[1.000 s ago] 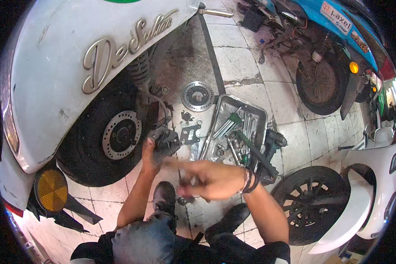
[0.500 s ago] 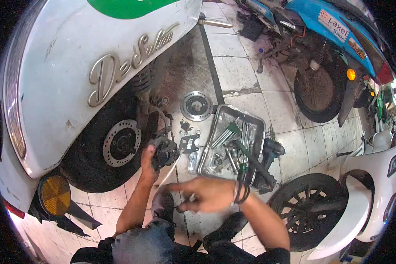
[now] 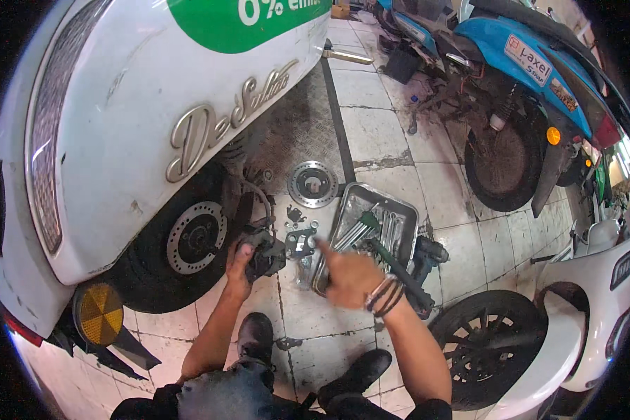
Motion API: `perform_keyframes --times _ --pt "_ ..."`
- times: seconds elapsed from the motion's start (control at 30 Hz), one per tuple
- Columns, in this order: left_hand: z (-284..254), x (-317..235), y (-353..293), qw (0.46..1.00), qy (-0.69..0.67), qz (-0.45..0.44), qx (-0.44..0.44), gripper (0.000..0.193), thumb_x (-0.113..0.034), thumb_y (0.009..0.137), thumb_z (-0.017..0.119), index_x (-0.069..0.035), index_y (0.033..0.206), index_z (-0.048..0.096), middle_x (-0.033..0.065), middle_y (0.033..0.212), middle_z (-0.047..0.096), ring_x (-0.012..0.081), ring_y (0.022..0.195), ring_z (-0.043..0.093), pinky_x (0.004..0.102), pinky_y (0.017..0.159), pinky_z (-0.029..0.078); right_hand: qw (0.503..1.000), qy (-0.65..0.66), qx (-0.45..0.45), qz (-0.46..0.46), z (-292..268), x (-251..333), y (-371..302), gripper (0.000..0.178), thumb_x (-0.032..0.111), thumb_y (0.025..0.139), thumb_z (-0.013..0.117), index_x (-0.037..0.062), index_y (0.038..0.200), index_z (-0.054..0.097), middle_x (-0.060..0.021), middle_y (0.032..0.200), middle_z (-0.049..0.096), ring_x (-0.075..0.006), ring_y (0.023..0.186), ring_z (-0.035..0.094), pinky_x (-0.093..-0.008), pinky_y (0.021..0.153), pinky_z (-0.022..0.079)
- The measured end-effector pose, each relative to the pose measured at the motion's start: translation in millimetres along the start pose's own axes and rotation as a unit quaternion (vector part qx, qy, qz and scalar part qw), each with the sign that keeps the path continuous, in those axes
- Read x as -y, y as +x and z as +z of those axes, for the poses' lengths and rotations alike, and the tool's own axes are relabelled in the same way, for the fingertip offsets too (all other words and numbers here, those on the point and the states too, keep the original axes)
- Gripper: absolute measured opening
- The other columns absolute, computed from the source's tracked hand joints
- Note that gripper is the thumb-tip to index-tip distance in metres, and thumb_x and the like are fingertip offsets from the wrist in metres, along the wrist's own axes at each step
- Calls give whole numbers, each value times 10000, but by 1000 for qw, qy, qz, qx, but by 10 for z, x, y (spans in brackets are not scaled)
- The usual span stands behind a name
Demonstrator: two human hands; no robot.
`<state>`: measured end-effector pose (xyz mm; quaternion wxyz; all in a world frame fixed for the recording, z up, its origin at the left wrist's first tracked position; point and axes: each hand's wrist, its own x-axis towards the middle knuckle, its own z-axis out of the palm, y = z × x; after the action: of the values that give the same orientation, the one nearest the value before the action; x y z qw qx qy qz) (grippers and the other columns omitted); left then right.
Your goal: The person removes the brake pads from the caliper using a tool, installs new brake pads, and then mounts the caliper back onto the motorcycle wheel.
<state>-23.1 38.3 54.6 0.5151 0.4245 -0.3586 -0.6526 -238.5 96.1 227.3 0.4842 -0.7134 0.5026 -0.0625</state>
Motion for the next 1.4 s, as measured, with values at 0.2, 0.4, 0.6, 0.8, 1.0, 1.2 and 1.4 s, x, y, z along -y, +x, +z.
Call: perform_keyframes --times 0.2,0.4,0.6,0.8,1.0,1.2,1.4 --pt "-4 -401 -10 986 -37 -57 149 884 -696 950 512 33 1449 477 141 1300 626 250 1186 618 394 1032 501 985 -135 -48 100 -83 238 100 464 431 959 642 47 1207 720 -248 860 715 -399 910 705 -489 831 552" --pt "224 -489 -46 972 -120 -88 180 1137 -892 866 329 47 1502 414 178 1412 580 272 1262 596 423 1081 477 972 -48 -221 -64 207 -163 169 342 370 989 646 63 937 787 -184 697 673 -383 720 683 -463 654 522" --pt "175 -476 467 874 -200 -256 361 1114 -818 947 236 156 1466 387 289 1485 487 348 1339 546 485 1154 411 934 -147 -321 -50 7 -116 21 401 342 796 863 -3 705 681 -147 560 550 -312 489 547 -385 490 421" --pt "375 -431 492 880 -185 -324 294 568 -458 1006 576 44 1267 621 151 1118 737 221 960 738 372 848 603 933 -125 -336 -24 59 -193 -6 382 335 801 866 -2 722 706 -133 571 583 -256 484 546 -361 502 431" --pt "641 -58 351 926 -219 -258 168 366 -216 900 599 62 1128 670 172 1025 740 252 898 736 374 850 591 839 275 -444 155 1227 -389 204 589 482 1066 499 -44 894 701 -97 667 650 -217 595 600 -392 606 472" --pt "688 -219 286 961 -170 -172 135 274 -190 879 713 10 1064 685 113 954 729 195 872 712 354 819 575 944 243 -218 50 1288 314 62 521 185 996 659 -2 1439 458 -152 1012 692 -209 815 712 -346 686 527" --pt "542 -279 304 943 -168 -202 203 328 -201 896 725 -2 1154 680 104 1039 724 199 945 691 350 853 559 944 -134 -261 -149 305 467 163 300 184 887 735 55 1155 697 -121 748 687 -318 622 678 -416 572 537"
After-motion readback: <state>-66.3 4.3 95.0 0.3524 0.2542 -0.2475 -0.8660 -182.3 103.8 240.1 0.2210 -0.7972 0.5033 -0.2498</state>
